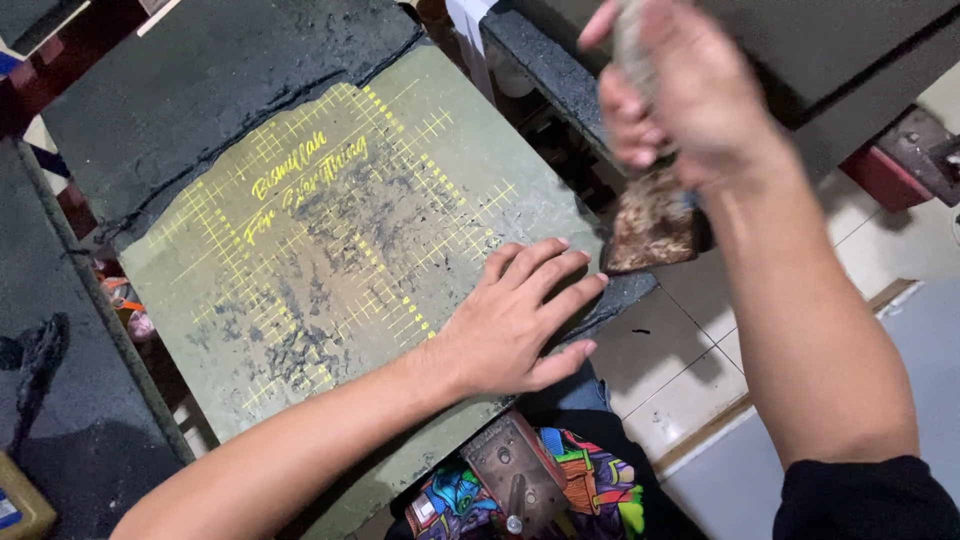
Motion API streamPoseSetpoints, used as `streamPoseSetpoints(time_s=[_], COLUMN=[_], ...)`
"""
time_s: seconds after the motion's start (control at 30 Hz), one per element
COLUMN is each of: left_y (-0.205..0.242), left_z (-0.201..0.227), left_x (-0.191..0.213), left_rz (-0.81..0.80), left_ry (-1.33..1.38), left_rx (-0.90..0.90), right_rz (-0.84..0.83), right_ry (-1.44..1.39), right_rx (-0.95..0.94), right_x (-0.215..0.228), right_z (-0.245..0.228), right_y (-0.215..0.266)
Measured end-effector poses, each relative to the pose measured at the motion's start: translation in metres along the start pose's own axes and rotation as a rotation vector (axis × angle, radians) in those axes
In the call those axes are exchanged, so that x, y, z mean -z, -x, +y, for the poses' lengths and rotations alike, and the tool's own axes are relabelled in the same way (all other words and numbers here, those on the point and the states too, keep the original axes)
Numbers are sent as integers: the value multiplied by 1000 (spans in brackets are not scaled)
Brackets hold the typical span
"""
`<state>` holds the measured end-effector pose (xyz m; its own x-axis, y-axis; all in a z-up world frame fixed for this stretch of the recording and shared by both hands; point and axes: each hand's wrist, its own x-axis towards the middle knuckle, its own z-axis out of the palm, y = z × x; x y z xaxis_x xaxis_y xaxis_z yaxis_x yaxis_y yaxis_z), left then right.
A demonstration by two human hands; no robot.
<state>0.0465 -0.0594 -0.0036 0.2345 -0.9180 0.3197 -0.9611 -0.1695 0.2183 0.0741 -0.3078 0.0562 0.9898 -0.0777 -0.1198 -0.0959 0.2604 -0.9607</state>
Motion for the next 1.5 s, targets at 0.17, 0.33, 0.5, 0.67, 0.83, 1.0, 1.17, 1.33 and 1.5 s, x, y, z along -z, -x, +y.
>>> streamPoseSetpoints(time_s=[0.17,0.33,0.5,0.67,0.83,1.0,1.17,1.33,1.5], left_y=[1,1,-3,-40,-60,-52,-45,-45,-45], left_z=[4,3,-5,-27,-51,-52,-52,-49,-49], left_x=[0,-2,-4,37,15,-8,-14,-9,-9], left_rz=[-68,-19,-22,-129,-113,-112,-70,-101,-151], left_ry=[36,27,211,573,484,395,337,352,361], left_rx=[70,108,165,525,390,361,296,278,273], right_rz=[93,179,147,1,25,12,-74,-59,19], right_ry=[-148,-197,-77,-94,-57,-78,-4,4,-29], right_rx=[180,206,195,237,231,232,312,290,165], right_x=[37,-4,-5,-17,-21,-17,-13,-21,-22], right_z=[9,14,12,7,7,16,22,14,14], right_y=[-11,-4,-16,-16,-17,-19,-14,-5,-3])
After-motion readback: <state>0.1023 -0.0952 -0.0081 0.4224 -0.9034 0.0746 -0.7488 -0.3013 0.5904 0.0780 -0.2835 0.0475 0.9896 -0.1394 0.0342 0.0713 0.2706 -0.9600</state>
